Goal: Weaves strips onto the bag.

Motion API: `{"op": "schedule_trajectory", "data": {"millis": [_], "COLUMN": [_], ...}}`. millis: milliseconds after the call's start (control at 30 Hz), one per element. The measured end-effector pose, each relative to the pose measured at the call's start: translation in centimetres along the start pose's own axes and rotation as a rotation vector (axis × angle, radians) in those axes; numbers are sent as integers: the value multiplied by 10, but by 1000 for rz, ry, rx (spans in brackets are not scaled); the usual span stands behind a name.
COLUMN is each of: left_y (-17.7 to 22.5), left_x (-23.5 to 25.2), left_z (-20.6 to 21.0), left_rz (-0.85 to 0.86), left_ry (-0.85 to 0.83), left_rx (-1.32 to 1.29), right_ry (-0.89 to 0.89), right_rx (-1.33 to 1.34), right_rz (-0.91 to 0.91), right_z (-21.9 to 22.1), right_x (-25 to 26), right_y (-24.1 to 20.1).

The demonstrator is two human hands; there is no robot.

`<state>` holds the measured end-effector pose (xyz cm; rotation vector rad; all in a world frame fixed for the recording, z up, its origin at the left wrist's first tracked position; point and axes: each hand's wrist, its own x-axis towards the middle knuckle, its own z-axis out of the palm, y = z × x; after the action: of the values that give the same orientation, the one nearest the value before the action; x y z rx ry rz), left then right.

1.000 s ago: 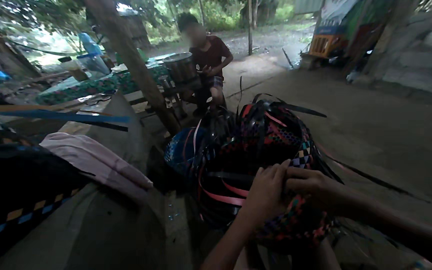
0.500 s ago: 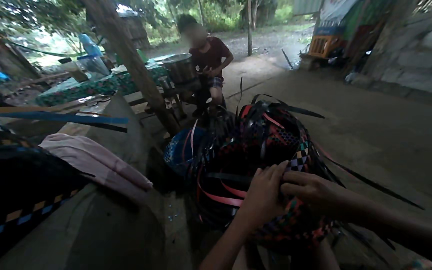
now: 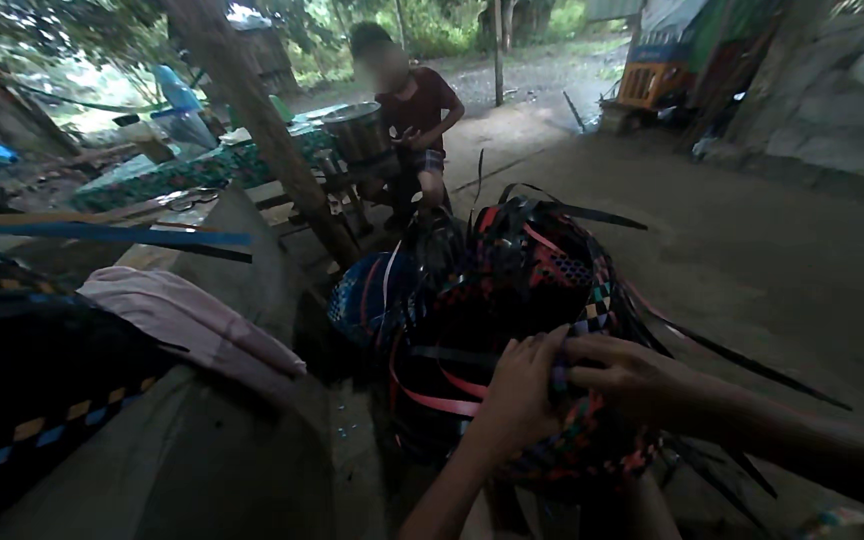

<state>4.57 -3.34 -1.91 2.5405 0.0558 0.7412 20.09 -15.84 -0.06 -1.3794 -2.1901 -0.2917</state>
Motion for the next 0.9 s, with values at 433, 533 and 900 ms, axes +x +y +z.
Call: {"op": "schedule_trajectory", "data": {"millis": [433,533,900], "left_y": [-1,-2,2], "left_x": [-2,-4,1], "left_z": [1,4,-4], "left_rz": [14,24,-62], "left_ry": [-7,6,-73], "left_rx": [-24,-14,-94], "right_ry": [177,178,296], "right_rx": [-179,-246,-153], "right_rz": [-45,-13,266], "right_z": [22,26,33], "right_x": [-11,-11,-40], "right_y": [-5,-9,-16]}}
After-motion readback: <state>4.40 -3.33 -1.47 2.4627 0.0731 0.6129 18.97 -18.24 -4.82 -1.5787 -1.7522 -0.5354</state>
